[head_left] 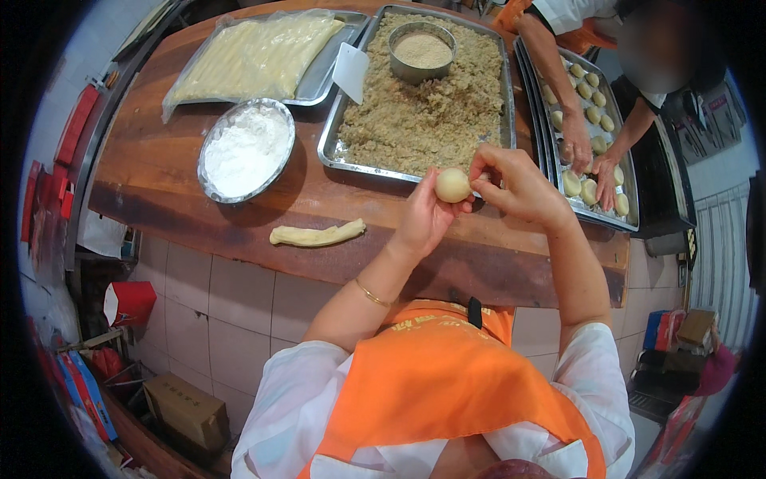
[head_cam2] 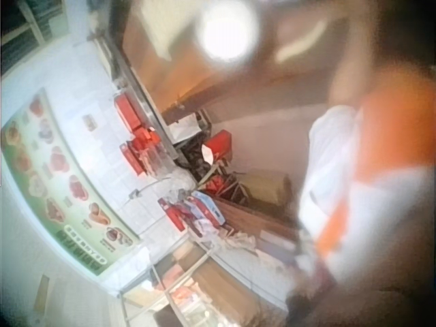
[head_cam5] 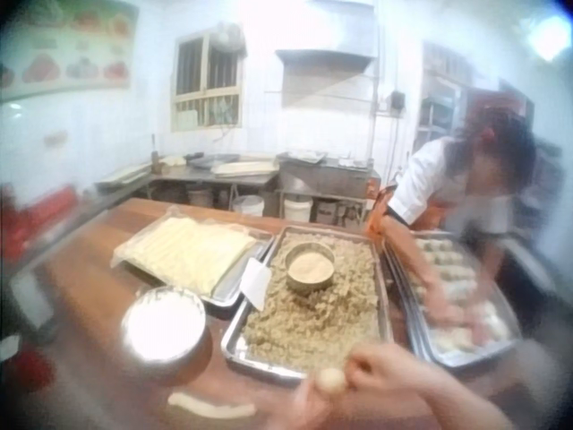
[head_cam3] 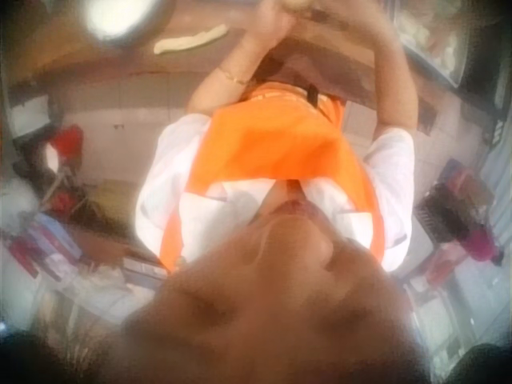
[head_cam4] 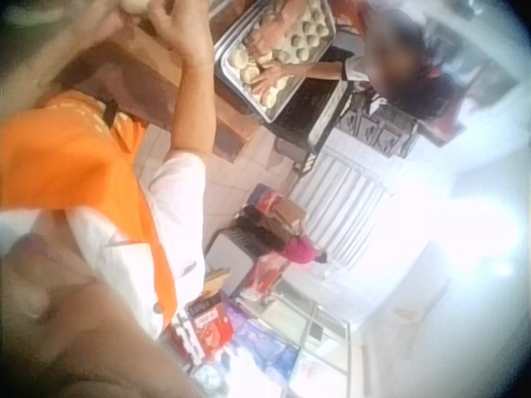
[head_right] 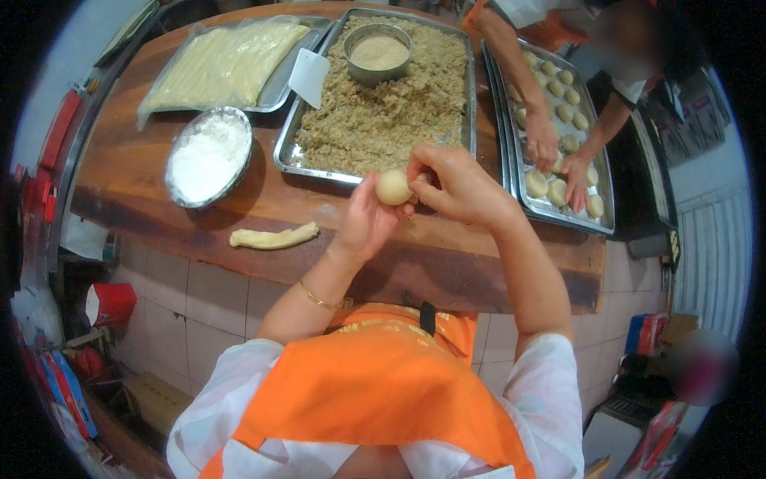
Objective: The person prepares pastries by rolling out dough on a wooden table, stuffing them with a mixture from a tray, and shaping them into rounds.
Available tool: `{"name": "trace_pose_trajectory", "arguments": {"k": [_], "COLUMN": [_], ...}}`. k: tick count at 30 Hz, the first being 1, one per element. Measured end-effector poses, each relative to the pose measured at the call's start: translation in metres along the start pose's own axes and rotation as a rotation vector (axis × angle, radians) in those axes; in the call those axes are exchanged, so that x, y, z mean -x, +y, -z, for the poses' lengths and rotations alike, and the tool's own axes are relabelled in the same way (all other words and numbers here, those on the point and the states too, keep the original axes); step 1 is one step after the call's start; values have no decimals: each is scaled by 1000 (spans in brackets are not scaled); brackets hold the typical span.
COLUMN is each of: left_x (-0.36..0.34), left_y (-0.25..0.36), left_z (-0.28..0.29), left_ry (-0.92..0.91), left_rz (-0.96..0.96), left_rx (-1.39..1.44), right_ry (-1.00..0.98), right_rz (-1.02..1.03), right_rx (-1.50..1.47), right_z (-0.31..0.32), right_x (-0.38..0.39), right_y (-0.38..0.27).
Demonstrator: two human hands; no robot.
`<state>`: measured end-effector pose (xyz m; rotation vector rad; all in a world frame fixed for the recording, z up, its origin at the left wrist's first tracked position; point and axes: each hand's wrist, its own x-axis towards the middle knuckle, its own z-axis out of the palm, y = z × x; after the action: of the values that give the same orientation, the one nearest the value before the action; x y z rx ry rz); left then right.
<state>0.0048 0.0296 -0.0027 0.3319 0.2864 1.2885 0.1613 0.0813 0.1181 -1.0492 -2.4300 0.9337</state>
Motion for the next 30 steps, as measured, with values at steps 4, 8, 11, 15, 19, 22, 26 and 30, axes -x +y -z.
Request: {"name": "trace_pose_trajectory", "arguments": {"k": [4,8,11,15,19,22,26,30], "left_x": [12,6,12,17,11,9,22,51], "left_y": [11,2,9,15,10,11,13,15], "left_z": [-9,18,-5,-7,10,13,16,28], "left_ry": [-38,-124,11,-1,-59,-113,-70,-285], "left_rz": [-49,-31,-4,-34,-29,-15,17,-135], "left_rx": [57,-16,-55,-222,-427,-494,-641,-1049], "right_ry": [38,18,-6,-30,-18,-14,-39,-97], "right_rz": [69,113,118,98,149,223,259,219], "right_rx": [10,58,89,133,160,257,289,234], "right_z": [-3,-7,-6,-3,-6,-9,-20,-45], "right_x": [1,-1,0,3,4,8,17,31], "right_y": [-7,-16,-14,-18,-23,-26,-24,-7]}}
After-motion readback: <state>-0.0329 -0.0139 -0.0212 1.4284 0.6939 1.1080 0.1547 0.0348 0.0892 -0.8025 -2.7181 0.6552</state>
